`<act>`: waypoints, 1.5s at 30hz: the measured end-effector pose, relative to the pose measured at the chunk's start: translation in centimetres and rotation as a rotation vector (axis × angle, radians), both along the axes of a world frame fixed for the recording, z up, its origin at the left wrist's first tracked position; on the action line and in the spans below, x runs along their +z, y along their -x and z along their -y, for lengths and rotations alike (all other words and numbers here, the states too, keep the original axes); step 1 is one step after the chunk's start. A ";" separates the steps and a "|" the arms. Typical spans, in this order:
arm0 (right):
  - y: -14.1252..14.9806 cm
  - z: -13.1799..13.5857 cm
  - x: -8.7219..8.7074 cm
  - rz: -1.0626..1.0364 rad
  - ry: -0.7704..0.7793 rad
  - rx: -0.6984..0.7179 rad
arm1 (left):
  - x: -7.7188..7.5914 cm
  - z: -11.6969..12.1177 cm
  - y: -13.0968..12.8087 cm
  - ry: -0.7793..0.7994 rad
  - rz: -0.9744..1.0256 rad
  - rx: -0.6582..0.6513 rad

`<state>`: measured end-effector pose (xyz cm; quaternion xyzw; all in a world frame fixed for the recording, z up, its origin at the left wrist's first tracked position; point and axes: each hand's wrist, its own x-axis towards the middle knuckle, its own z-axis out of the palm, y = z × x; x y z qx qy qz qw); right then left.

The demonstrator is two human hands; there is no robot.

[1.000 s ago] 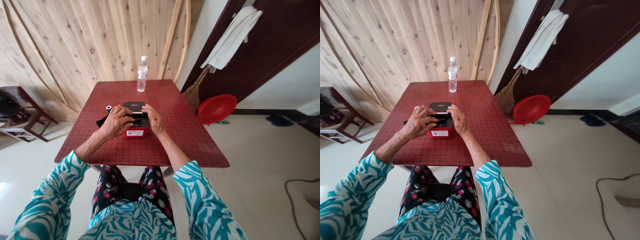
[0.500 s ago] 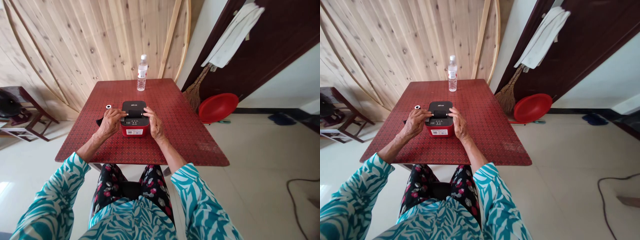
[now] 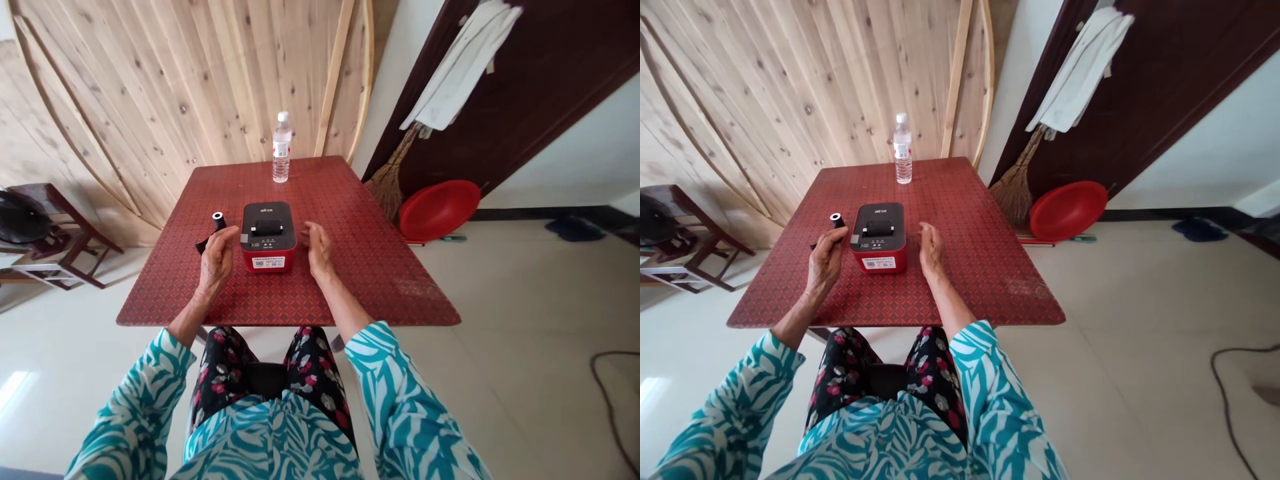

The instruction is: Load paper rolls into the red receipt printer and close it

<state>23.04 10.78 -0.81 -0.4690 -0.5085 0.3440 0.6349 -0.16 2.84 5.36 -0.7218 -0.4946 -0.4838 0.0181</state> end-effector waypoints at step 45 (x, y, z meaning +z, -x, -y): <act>0.0 0.8 0.3 0.266 -0.016 0.164 | 4.3 -3.6 -0.7 1.187 0.981 -0.175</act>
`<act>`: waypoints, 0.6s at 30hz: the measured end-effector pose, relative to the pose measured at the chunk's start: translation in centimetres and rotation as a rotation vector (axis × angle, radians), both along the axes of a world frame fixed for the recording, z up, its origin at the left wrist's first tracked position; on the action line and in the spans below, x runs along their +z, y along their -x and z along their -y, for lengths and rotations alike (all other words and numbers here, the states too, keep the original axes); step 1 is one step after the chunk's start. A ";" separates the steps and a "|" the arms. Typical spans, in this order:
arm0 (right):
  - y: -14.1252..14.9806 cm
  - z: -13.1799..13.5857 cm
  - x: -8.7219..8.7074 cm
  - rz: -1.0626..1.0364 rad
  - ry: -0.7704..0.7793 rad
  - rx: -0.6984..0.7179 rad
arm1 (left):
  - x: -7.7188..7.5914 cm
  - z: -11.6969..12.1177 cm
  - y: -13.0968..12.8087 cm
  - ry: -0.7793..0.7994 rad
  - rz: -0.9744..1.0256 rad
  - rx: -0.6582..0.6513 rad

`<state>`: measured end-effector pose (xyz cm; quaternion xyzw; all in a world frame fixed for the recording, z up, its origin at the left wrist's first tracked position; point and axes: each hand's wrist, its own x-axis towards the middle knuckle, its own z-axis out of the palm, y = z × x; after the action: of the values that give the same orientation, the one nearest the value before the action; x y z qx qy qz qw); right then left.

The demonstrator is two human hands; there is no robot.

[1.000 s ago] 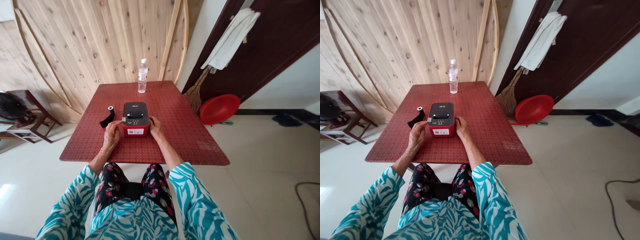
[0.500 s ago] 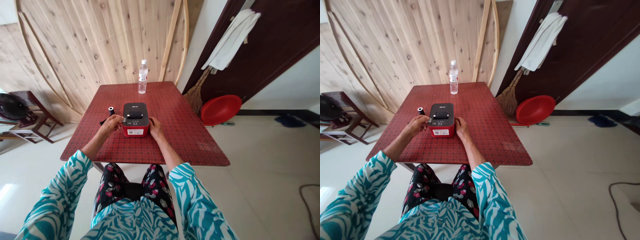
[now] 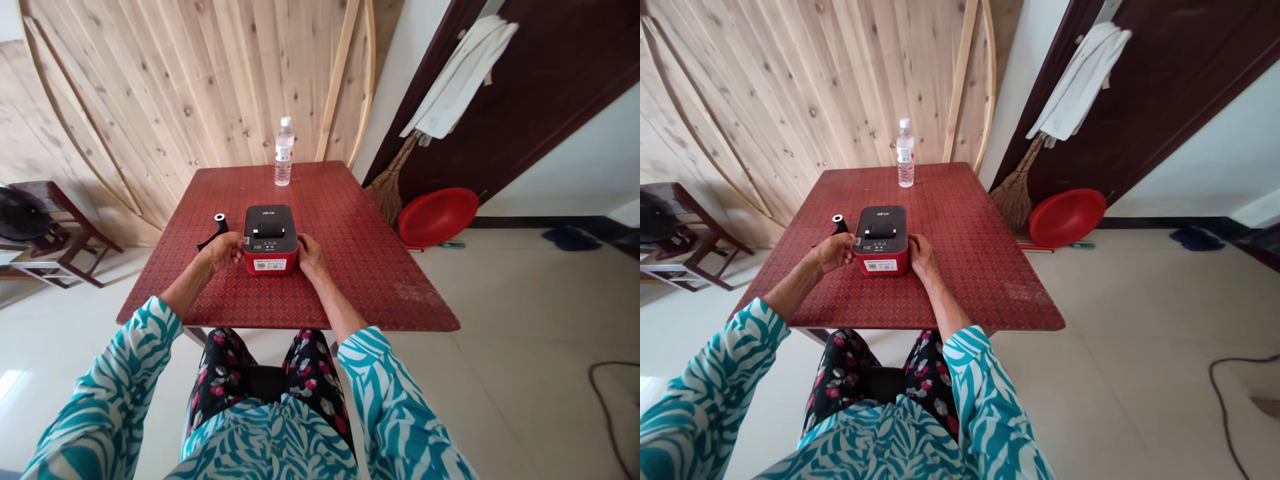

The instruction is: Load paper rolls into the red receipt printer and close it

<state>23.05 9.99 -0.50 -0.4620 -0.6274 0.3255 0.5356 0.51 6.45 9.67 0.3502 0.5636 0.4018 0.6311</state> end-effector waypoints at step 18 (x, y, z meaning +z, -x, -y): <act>0.4 -0.2 -0.5 0.013 -0.031 -0.035 | -1.1 0.3 0.1 -0.111 -0.001 0.013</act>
<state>22.69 10.15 -1.00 -0.4668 -0.6276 0.3035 0.5442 0.38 6.17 8.53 0.3813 0.5430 0.4364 0.6077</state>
